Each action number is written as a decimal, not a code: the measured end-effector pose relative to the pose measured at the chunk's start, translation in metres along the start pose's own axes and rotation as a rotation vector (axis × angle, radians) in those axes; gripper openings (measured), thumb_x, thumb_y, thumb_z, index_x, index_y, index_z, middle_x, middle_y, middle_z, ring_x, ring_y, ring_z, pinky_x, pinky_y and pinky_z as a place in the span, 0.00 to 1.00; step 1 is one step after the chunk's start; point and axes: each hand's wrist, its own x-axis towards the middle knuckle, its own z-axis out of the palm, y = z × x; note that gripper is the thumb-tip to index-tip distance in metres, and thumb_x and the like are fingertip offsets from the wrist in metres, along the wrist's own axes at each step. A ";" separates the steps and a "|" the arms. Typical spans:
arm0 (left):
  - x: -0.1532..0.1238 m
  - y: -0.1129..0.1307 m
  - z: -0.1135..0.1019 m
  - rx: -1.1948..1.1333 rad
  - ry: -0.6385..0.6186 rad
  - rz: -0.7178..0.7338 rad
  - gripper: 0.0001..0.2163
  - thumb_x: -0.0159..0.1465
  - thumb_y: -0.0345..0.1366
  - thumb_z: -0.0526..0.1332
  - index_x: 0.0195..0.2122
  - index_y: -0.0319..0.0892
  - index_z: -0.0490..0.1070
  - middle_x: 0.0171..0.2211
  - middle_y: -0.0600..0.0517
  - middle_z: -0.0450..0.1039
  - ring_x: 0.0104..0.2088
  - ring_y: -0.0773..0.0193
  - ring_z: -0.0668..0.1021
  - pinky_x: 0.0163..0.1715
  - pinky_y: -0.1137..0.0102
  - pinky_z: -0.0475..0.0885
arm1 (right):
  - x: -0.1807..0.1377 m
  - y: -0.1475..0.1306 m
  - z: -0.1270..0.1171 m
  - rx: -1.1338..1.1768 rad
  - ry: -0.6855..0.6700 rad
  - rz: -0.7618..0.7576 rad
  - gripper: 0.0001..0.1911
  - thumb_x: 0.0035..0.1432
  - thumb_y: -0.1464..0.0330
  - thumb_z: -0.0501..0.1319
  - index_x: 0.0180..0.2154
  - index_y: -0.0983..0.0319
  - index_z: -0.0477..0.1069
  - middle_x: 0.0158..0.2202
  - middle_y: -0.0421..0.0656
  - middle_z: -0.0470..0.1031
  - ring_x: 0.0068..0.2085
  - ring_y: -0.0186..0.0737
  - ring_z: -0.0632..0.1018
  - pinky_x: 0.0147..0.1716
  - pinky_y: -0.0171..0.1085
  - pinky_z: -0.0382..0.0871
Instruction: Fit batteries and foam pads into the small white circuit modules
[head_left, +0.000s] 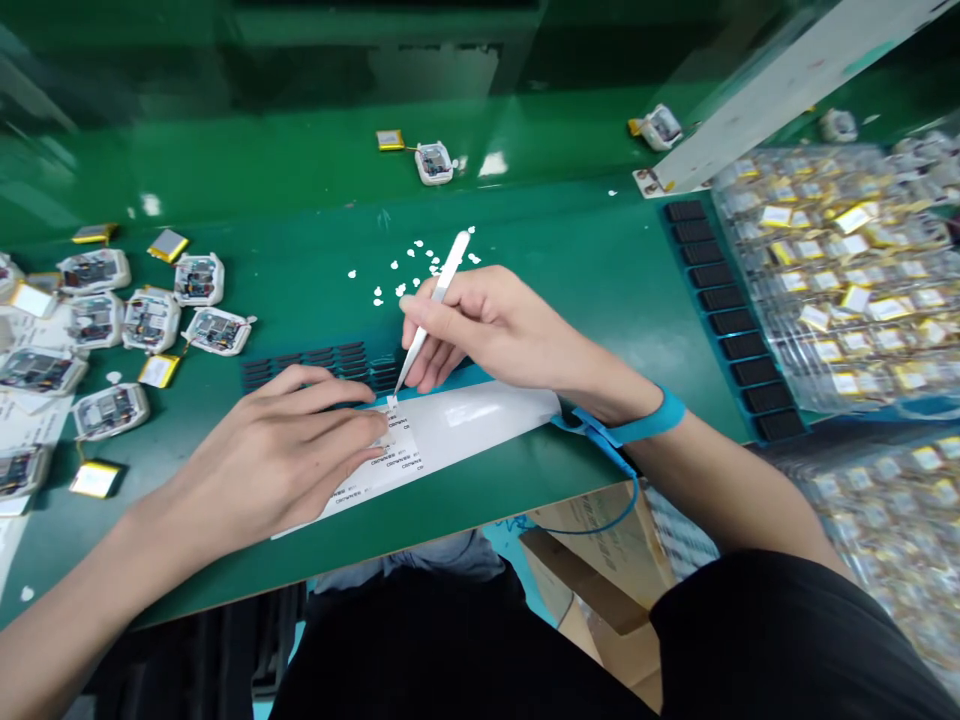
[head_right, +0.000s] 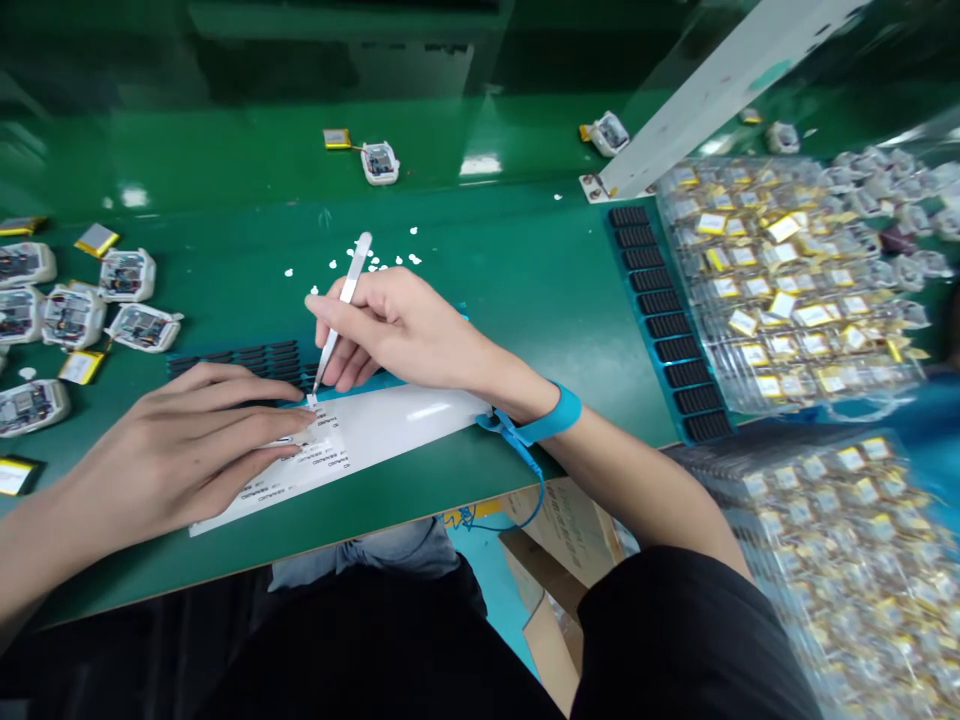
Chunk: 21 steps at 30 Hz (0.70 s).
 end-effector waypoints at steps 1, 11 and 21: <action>0.001 0.001 0.000 -0.036 0.034 -0.010 0.07 0.71 0.29 0.59 0.46 0.36 0.75 0.40 0.45 0.83 0.42 0.54 0.83 0.47 0.58 0.74 | 0.000 -0.002 0.000 0.007 0.024 -0.014 0.20 0.64 0.53 0.63 0.31 0.63 0.73 0.26 0.41 0.82 0.29 0.37 0.84 0.29 0.31 0.81; 0.007 0.018 -0.011 -0.887 0.158 -0.605 0.12 0.65 0.29 0.66 0.49 0.46 0.77 0.31 0.57 0.83 0.27 0.67 0.84 0.28 0.78 0.80 | -0.016 -0.010 0.024 0.185 0.200 -0.328 0.13 0.70 0.62 0.59 0.33 0.60 0.74 0.27 0.38 0.82 0.28 0.35 0.84 0.26 0.31 0.82; 0.007 0.029 -0.006 -1.237 0.214 -0.668 0.21 0.62 0.21 0.68 0.53 0.49 0.77 0.44 0.57 0.83 0.40 0.64 0.86 0.44 0.76 0.83 | -0.018 -0.010 0.038 0.106 0.199 -0.338 0.17 0.67 0.56 0.62 0.31 0.60 0.74 0.25 0.35 0.80 0.25 0.31 0.83 0.26 0.26 0.80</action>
